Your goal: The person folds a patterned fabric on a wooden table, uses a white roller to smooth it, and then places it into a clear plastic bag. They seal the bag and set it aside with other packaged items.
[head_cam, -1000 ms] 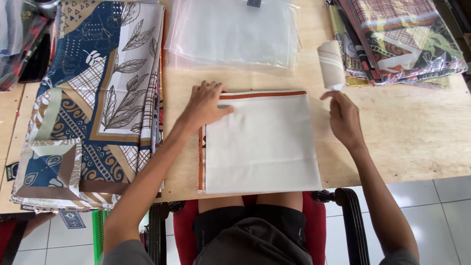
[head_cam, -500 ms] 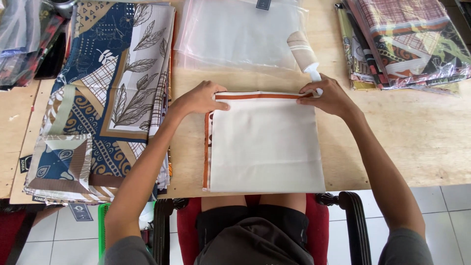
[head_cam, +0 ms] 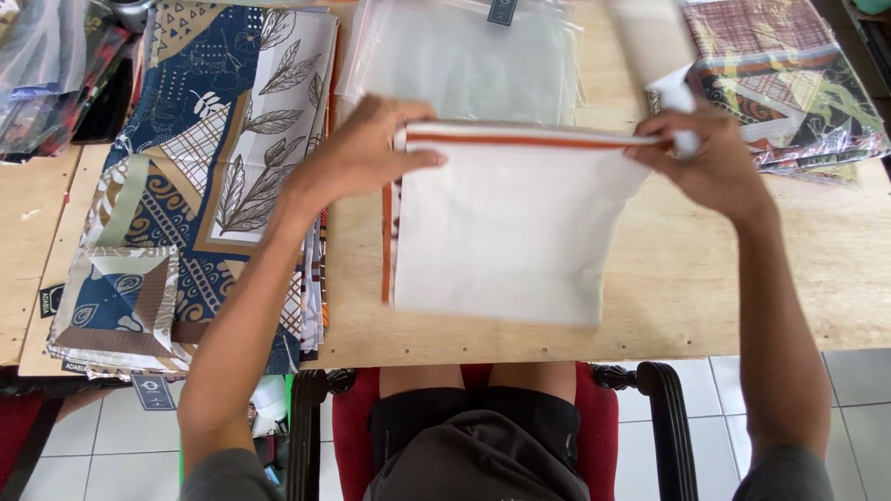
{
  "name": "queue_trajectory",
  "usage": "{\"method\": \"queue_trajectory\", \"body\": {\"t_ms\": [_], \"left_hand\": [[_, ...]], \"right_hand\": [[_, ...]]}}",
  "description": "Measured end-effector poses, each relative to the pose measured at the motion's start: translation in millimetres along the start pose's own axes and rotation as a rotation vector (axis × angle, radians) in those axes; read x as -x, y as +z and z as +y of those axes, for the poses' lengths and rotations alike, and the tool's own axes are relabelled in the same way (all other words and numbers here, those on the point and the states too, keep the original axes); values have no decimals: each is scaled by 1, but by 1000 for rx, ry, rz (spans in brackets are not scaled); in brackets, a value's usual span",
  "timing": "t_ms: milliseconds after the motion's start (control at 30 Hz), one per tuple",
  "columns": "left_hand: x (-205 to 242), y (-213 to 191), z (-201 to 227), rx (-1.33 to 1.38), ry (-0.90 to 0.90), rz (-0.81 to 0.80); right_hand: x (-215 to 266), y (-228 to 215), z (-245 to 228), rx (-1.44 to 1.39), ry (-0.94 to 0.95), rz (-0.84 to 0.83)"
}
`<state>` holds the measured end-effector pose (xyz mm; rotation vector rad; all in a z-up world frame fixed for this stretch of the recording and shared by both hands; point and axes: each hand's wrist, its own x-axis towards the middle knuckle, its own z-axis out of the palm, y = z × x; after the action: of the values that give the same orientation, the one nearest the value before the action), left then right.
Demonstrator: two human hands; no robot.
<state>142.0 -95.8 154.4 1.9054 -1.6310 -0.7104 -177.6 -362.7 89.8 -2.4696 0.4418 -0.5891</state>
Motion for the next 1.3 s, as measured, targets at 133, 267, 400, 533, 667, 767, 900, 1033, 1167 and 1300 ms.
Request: {"method": "queue_trajectory", "body": {"t_ms": [133,267,400,533,667,767,900,1033,1167,1300], "left_hand": [[11,-30,31,-85,307,213],[53,-28,58,-367,621,452],[104,32,38,-591,647,482],[154,134,-29,-682,610,281],[178,189,-56,-581,481,133],[184,194,-55,-557,492,207],[184,200,-66,-581,510,168],[181,202,-47,-592,440,166],[167,208,-18,-534,321,148],[155,215,-20,-676,247,194]], "right_hand": [[3,-38,-28,-14,-139,155],[39,-56,-54,67,-238,299],[98,-33,-94,269,-230,222],[217,60,-24,752,-121,165],[223,97,-77,-49,303,-147],[252,119,-53,186,-186,-1],[255,120,-48,256,-208,151],[248,113,-88,225,-79,79],[264,143,-141,-286,270,-88],[262,171,-187,-751,518,-167]]}}
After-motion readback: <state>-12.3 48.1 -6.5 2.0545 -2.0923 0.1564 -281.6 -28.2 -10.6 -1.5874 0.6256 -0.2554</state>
